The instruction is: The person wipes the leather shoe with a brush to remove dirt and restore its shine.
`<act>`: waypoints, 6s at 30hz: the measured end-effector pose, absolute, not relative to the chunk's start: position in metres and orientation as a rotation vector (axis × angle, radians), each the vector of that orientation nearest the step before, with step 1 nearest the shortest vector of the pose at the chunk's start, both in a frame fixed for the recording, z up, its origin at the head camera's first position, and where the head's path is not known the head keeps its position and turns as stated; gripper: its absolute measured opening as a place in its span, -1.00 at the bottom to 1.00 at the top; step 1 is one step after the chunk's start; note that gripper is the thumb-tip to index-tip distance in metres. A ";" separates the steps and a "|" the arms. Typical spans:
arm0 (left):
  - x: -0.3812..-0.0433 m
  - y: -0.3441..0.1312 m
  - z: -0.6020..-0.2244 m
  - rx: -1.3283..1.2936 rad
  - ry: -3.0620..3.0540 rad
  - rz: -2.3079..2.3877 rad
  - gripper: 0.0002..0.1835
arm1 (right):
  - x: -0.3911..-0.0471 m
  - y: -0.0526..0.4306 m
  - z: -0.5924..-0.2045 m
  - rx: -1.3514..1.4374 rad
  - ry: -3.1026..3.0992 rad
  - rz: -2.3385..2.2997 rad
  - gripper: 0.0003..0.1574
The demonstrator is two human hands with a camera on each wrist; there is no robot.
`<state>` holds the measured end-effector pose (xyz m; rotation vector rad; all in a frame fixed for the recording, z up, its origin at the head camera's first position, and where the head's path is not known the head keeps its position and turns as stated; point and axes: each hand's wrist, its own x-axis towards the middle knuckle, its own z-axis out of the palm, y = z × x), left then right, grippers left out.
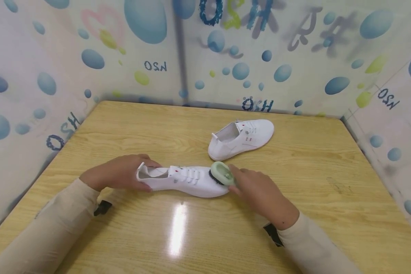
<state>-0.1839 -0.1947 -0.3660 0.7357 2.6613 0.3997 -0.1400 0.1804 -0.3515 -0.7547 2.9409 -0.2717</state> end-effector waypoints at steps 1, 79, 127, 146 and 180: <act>-0.183 -0.194 -0.366 0.747 2.671 0.385 -0.30 | -0.140 0.181 -0.351 -0.753 2.944 -0.269 -0.29; -0.176 -0.142 -0.375 1.072 2.843 0.712 0.01 | -0.143 0.196 -0.331 -0.635 3.101 -0.397 -0.28; -0.181 -0.152 -0.375 0.797 2.347 0.924 -0.12 | -0.133 0.163 -0.317 -0.977 3.065 -0.360 -0.33; -0.183 -0.153 -0.376 0.795 2.311 0.958 -0.11 | -0.130 0.140 -0.339 -1.210 3.048 -0.395 -0.28; -0.182 -0.151 -0.376 0.763 2.327 0.916 -0.10 | -0.127 0.162 -0.314 -0.957 2.994 -0.343 -0.33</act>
